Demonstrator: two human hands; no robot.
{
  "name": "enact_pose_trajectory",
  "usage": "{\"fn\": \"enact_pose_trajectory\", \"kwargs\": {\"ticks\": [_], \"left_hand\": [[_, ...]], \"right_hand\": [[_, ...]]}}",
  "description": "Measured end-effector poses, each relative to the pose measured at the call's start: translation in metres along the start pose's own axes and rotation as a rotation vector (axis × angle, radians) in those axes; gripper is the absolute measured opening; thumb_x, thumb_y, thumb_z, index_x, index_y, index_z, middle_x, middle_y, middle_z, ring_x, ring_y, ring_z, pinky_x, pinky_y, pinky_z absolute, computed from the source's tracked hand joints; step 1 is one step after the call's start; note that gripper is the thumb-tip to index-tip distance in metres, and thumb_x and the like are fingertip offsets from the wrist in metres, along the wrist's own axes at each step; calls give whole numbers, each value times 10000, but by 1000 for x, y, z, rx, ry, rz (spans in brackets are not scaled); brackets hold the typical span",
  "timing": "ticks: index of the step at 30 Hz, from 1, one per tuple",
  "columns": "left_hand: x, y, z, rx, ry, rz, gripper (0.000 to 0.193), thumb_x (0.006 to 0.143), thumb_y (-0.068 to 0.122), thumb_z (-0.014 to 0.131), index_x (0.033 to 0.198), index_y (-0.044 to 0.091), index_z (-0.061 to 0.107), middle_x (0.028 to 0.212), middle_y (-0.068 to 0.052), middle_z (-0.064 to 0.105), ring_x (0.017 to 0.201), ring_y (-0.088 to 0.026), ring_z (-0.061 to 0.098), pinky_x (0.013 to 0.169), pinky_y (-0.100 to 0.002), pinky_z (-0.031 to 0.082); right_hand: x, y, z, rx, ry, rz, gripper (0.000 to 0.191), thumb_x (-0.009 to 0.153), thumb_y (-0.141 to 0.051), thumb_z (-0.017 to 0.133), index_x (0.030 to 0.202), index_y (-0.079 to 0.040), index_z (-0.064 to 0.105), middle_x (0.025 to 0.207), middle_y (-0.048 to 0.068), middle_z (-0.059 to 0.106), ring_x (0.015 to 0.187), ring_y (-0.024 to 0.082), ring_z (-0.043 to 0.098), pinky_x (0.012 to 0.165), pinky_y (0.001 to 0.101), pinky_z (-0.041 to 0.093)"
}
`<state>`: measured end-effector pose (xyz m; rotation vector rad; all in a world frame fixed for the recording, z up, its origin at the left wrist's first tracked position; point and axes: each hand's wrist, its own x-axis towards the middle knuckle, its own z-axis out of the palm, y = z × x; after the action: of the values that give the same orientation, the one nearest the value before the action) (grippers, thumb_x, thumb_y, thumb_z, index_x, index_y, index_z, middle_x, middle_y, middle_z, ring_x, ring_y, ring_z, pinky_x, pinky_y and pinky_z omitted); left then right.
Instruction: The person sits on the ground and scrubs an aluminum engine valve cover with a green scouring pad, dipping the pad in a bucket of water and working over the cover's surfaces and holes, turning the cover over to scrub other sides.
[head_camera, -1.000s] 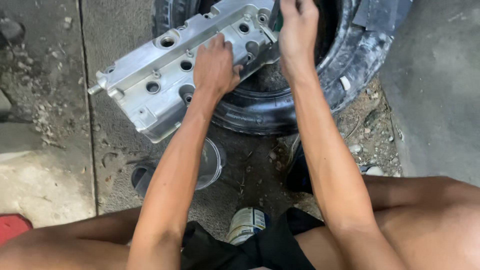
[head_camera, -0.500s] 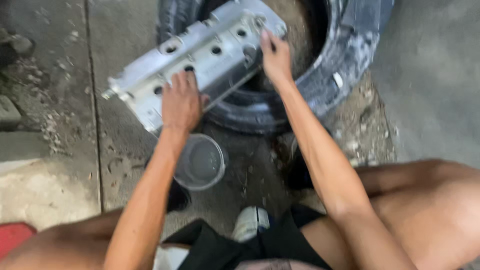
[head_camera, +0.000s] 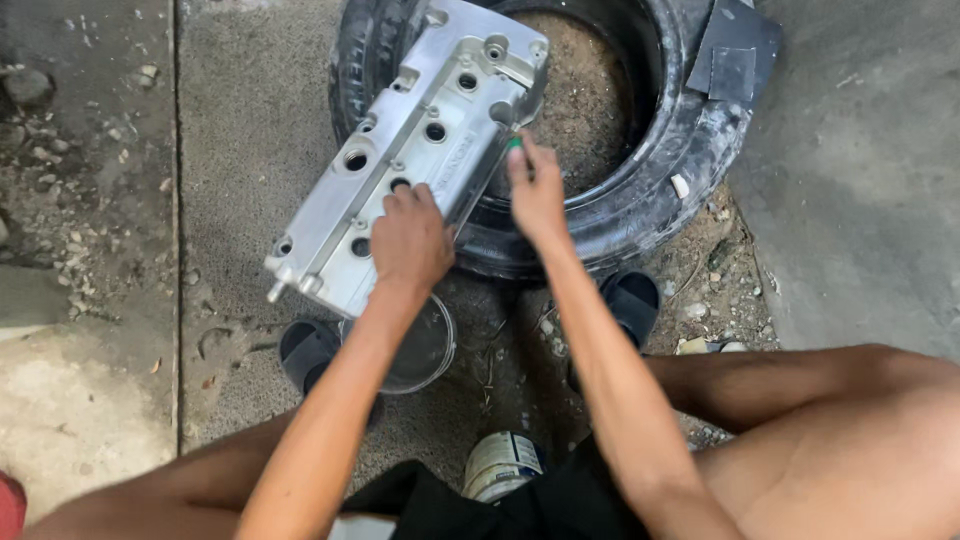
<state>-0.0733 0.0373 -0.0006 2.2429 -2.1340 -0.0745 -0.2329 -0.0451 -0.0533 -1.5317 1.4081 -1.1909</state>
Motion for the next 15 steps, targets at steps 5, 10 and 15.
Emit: {"fn": "enact_pose_trajectory", "kwargs": {"ticks": [5, 10, 15], "left_hand": [[5, -19, -7, -124, 19, 96, 581, 737, 428, 819, 1082, 0, 631, 1149, -229, 593, 1155, -392, 543, 967, -494, 428], [43, -47, -2, -153, 293, 92, 740, 834, 588, 774, 1232, -11, 602, 1348, -283, 524, 1323, -434, 441, 1062, -574, 284], [88, -72, 5, -210, -118, -152, 1078, 757, 719, 772, 1525, 89, 354, 1330, -304, 522, 1227, -474, 518, 1008, -613, 364]], "right_hand": [[-40, -13, 18, -29, 99, -54, 405, 979, -152, 706, 1339, 16, 633, 1187, 199, 650, 1103, 310, 642, 994, 388, 501], [-53, -22, 34, -269, 103, -193, 464, 945, -19, 685, 1400, 21, 605, 1221, 217, 567, 1148, 384, 557, 1037, 431, 450], [-74, -16, 43, -243, 106, -182, 469, 915, 45, 657, 1379, 8, 604, 1257, 225, 563, 1183, 385, 547, 1061, 431, 445]]}}
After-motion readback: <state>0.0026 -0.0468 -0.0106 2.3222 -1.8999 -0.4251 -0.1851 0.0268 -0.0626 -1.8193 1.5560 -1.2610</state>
